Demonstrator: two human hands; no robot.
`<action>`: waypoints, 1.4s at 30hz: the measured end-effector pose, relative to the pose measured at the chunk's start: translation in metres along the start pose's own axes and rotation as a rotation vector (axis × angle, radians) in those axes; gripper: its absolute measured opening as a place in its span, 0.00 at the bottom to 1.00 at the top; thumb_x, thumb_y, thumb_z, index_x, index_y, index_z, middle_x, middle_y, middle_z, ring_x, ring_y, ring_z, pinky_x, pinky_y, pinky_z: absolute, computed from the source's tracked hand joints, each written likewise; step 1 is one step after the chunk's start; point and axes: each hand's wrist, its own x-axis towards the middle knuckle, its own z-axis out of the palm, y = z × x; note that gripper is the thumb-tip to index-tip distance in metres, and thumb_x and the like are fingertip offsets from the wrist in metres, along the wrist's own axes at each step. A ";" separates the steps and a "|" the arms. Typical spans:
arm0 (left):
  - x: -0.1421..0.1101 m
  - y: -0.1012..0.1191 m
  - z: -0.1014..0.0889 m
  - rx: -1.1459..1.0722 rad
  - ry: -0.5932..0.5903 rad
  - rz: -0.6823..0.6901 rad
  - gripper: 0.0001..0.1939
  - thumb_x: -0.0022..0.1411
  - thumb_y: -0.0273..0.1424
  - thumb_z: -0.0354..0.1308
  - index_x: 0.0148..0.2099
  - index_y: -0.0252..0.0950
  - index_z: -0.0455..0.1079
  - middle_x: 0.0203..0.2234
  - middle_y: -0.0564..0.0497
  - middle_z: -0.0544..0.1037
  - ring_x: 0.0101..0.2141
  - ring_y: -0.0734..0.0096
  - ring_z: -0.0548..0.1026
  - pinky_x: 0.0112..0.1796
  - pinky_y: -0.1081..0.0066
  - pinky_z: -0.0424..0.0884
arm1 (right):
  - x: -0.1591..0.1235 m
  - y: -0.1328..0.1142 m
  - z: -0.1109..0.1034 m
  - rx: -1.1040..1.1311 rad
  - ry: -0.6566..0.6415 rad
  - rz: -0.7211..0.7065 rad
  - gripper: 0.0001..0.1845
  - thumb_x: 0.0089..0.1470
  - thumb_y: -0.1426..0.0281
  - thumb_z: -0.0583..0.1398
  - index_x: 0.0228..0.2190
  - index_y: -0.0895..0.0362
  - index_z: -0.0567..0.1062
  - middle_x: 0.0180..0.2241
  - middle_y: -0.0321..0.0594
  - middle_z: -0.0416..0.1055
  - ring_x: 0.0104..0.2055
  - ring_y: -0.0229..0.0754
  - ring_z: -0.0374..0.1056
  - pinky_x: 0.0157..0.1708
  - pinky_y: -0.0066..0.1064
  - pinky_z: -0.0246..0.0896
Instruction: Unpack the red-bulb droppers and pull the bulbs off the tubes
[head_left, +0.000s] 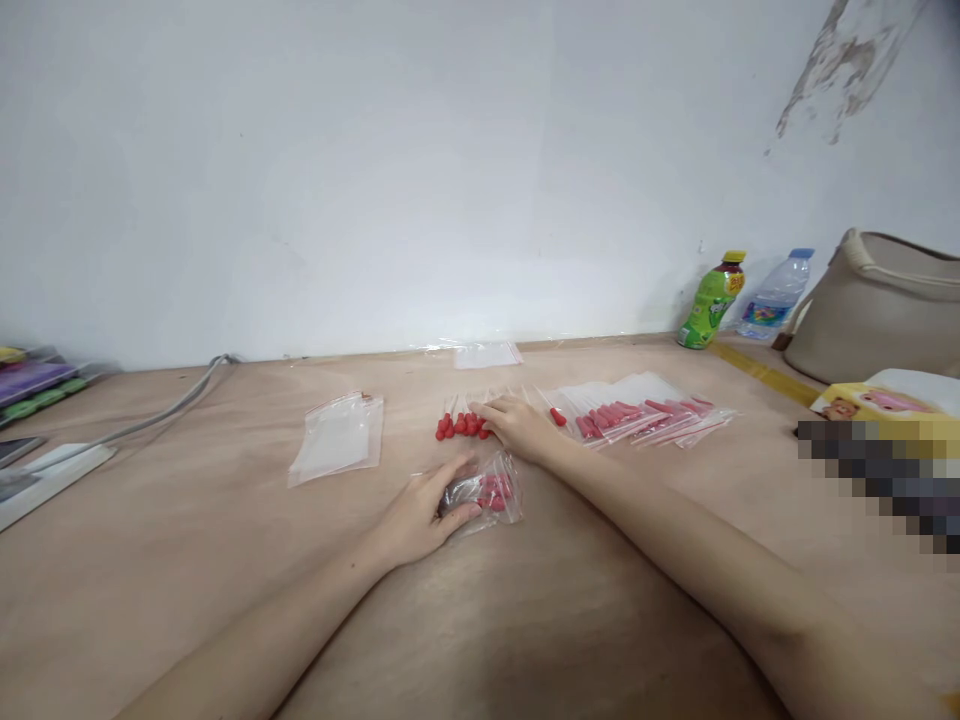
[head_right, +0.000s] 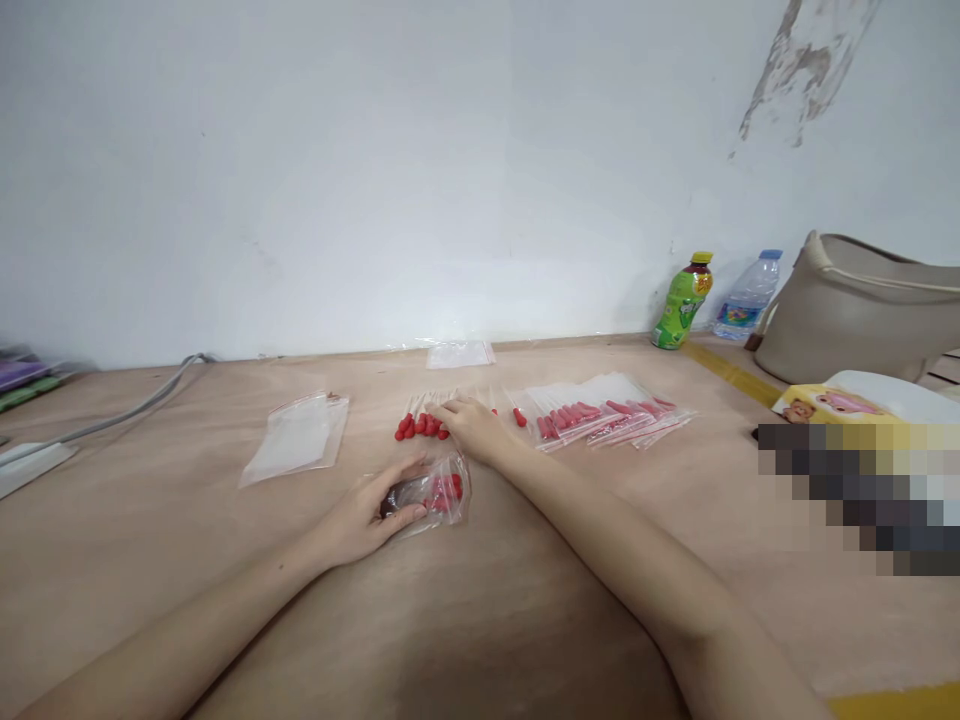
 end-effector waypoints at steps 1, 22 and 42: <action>0.000 0.000 0.000 0.005 -0.004 -0.003 0.29 0.60 0.40 0.50 0.61 0.42 0.47 0.52 0.48 0.66 0.51 0.63 0.65 0.50 0.61 0.62 | -0.004 -0.001 -0.004 0.031 0.028 0.030 0.16 0.54 0.76 0.52 0.45 0.60 0.67 0.37 0.45 0.70 0.40 0.42 0.63 0.41 0.35 0.58; 0.000 0.007 -0.003 0.075 0.023 0.024 0.24 0.60 0.40 0.50 0.57 0.40 0.55 0.50 0.48 0.68 0.47 0.63 0.68 0.47 0.62 0.65 | -0.055 -0.050 -0.043 0.469 -0.230 0.244 0.17 0.41 0.58 0.64 0.31 0.57 0.72 0.32 0.39 0.67 0.35 0.42 0.62 0.33 0.31 0.56; -0.001 0.007 -0.003 0.064 0.014 -0.017 0.24 0.59 0.41 0.50 0.57 0.41 0.56 0.50 0.50 0.68 0.47 0.63 0.68 0.46 0.64 0.65 | -0.053 -0.008 -0.057 1.274 -0.121 0.781 0.20 0.41 0.59 0.63 0.33 0.61 0.73 0.27 0.38 0.72 0.26 0.32 0.65 0.31 0.27 0.62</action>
